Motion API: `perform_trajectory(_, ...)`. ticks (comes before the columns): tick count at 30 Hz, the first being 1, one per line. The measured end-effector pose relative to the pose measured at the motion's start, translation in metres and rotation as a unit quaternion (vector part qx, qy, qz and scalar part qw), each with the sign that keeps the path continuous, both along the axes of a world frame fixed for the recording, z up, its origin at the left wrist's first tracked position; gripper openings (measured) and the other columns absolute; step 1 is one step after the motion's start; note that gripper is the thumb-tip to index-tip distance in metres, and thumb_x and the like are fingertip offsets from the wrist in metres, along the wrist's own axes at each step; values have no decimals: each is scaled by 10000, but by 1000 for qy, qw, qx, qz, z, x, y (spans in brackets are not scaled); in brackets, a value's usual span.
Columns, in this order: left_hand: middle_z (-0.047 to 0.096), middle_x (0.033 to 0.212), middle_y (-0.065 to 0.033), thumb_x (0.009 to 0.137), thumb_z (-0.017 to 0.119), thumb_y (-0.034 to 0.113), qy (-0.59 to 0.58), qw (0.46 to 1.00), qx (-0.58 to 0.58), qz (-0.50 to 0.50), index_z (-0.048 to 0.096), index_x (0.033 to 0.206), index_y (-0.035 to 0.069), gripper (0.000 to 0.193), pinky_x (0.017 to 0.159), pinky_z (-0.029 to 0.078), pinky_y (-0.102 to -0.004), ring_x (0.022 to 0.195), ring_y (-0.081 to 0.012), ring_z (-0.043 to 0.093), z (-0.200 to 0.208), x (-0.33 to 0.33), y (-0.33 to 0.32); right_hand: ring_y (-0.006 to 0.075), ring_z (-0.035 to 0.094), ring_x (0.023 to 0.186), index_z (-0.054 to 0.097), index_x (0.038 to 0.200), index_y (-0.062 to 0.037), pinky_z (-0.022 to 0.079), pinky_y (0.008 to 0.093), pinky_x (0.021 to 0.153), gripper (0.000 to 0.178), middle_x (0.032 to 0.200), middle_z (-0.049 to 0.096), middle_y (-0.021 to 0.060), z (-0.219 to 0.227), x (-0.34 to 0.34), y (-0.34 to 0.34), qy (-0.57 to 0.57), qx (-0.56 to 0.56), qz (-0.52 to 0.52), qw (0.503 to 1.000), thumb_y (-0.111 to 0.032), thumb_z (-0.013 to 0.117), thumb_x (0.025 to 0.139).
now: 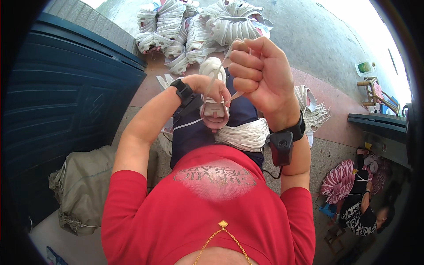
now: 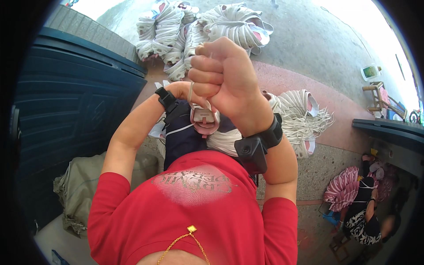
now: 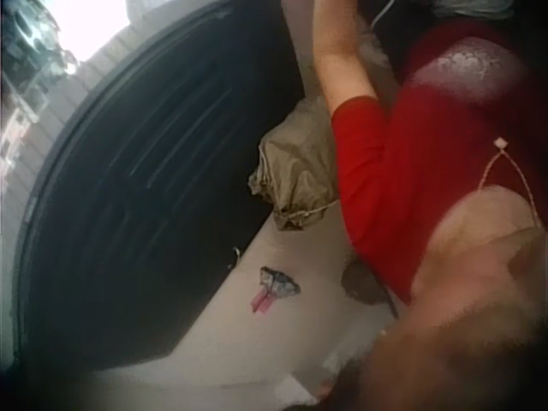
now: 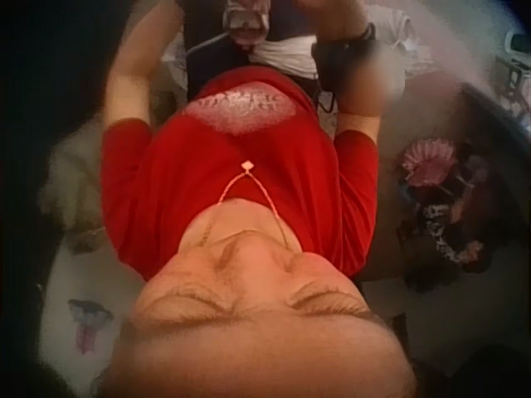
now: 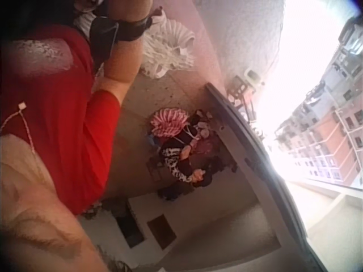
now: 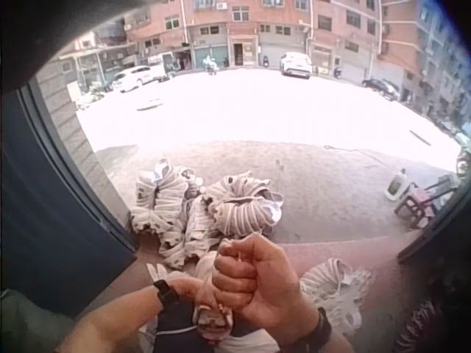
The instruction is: Insert and pull laces or structural strings through shoe components.
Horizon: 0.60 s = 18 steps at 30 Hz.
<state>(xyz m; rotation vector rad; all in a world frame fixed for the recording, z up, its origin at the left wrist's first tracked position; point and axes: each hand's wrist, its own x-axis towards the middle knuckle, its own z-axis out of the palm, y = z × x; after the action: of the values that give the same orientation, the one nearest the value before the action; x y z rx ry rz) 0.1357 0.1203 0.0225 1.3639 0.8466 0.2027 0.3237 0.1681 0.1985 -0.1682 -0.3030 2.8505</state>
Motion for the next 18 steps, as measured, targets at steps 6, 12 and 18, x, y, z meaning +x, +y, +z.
perform_trajectory(6, 715, 1086, -55, 955, 663, 227, -34, 988, -43, 144, 721, 1044, -4, 254, 799, 490, -240, 936, -127, 648, 25, -14, -18, 65, 383, 568, 509, 878, -74, 362, 216, 536, 157, 675, 447, -43, -25, 3, 24, -194, 294, -18, 936, -190, 490, 983)
perform_trajectory(12, 601, 826, -10, 1044, 567, 215, -319, 728, -87, 600, 605, 1198, -6, 272, 568, 428, -215, 721, -98, 535, 30, -108, -38, 161, 564, 866, 574, 863, -60, 456, 314, 875, 211, 874, 589, 46, -91, 45, 57, -194, 272, -219, 917, -230, 533, 980)
perform_trajectory(18, 521, 723, 14, 1034, 569, 250, -19, 759, 5, 651, 682, 1082, 11, 268, 525, 390, -205, 581, -74, 428, 16, -129, -85, 72, 548, 748, 629, 1151, 9, 457, 237, 668, 231, 810, 584, -17, -178, 84, 15, -400, 544, -91, 732, -169, 565, 1019)
